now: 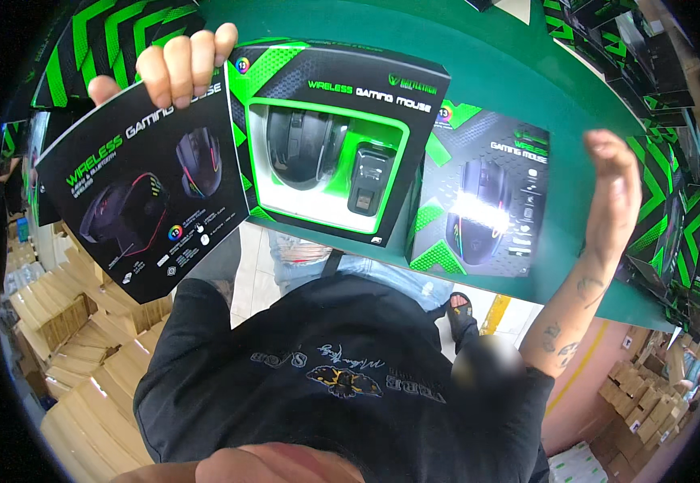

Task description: Inspecting and arranging wireless gaming mouse boxes on an assembly line.

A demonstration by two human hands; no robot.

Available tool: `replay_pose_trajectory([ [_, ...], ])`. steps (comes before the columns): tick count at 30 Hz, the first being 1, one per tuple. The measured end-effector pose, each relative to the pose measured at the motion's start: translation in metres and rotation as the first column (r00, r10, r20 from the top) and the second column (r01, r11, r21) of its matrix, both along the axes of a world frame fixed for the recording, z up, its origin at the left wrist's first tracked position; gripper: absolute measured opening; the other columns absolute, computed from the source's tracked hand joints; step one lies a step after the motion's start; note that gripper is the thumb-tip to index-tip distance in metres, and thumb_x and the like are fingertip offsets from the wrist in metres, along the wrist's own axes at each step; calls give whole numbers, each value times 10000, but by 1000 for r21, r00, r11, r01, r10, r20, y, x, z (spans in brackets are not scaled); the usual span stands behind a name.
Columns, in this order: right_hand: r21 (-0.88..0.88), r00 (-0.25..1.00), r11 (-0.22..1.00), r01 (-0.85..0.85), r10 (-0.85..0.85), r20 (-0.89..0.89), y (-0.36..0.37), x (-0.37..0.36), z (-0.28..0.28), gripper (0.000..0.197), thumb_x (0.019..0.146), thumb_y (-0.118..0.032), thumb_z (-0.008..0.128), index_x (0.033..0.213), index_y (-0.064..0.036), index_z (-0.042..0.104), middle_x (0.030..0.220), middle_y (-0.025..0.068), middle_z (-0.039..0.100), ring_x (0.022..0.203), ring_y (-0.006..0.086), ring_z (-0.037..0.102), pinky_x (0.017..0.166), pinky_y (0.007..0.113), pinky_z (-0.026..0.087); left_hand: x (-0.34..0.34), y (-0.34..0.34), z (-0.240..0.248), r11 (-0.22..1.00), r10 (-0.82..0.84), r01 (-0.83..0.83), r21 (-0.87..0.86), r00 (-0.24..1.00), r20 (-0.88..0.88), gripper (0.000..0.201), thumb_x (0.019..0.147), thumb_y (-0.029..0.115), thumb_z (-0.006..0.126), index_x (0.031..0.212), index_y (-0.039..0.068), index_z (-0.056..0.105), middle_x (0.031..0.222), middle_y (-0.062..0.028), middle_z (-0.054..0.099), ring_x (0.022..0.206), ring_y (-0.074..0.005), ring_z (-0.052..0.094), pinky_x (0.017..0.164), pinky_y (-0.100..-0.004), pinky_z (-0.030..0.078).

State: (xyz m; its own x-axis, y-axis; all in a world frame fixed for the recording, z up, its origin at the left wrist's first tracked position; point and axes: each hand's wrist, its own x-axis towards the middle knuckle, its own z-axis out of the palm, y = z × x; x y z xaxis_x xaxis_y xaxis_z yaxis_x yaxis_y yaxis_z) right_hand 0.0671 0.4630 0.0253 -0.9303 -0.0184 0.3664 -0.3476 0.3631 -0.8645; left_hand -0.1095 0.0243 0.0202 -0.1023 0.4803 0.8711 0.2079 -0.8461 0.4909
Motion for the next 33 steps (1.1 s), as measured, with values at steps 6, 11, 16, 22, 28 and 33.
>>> replay_pose_trajectory([
  [6, 508, 948, 813, -284, 161, 273, -70, 53, -8, 1093, 488, -501, 865, 1373, -61, 398, 1514, 267, 91, 1361, 388, 273, 1059, 480, 309, 58, 14, -16, -249, 815, -858, -450, 65, -575, 793, 686, 384, 786, 1302, 16, 449, 1280, -204, 471, 1211, -363, 427, 1050, -422, 322],
  [11, 568, 924, 822, 43, -249, 291, -85, 87, -24, 907, 533, -319, 871, 1332, -144, 479, 1478, 300, 162, 1191, 446, 480, 904, 433, 492, 91, 1, -31, -377, 819, -680, -629, 73, -569, 921, 725, 308, 755, 1393, -76, 251, 1408, -302, 306, 1309, -383, 354, 1069, -420, 314],
  [16, 485, 971, 874, 30, -140, 193, -91, 70, -57, 828, 577, -270, 857, 1311, -140, 497, 1373, 282, 386, 1204, 412, 477, 943, 428, 467, 137, -6, -45, 172, 921, -467, -867, 390, -28, 991, 708, 239, 776, 1449, -26, 174, 1434, -190, 335, 1331, -278, 328, 1096, -364, 260],
  [22, 276, 949, 930, 244, -170, -267, -96, -52, -26, 810, 559, -207, 845, 1297, -153, 516, 1367, 255, 414, 1252, 420, 427, 985, 425, 435, 1, -7, 17, 344, 920, -730, -590, 386, 59, 859, 752, 178, 728, 1439, -19, 252, 1367, -127, 434, 1221, -204, 457, 1034, -314, 351],
  [28, 301, 898, 882, 362, -245, -365, -81, -212, -23, 634, 683, -426, 778, 1221, -157, 579, 1338, 305, 422, 1255, 403, 428, 1007, 400, 400, -190, 12, 15, -153, 897, -821, -550, 118, -426, 738, 840, 327, 659, 1418, 14, 323, 1326, -188, 504, 1210, -238, 498, 1017, -309, 366],
  [33, 398, 986, 907, 137, -86, -142, -79, -202, -59, 678, 804, -417, 660, 1377, -169, 396, 1272, 192, 515, 1168, 351, 504, 990, 416, 406, -171, 47, -49, -452, 497, -892, -25, -228, -837, 710, 798, 389, 670, 1338, 1, 422, 1382, -257, 392, 1300, -411, 341, 1078, -426, 287],
])
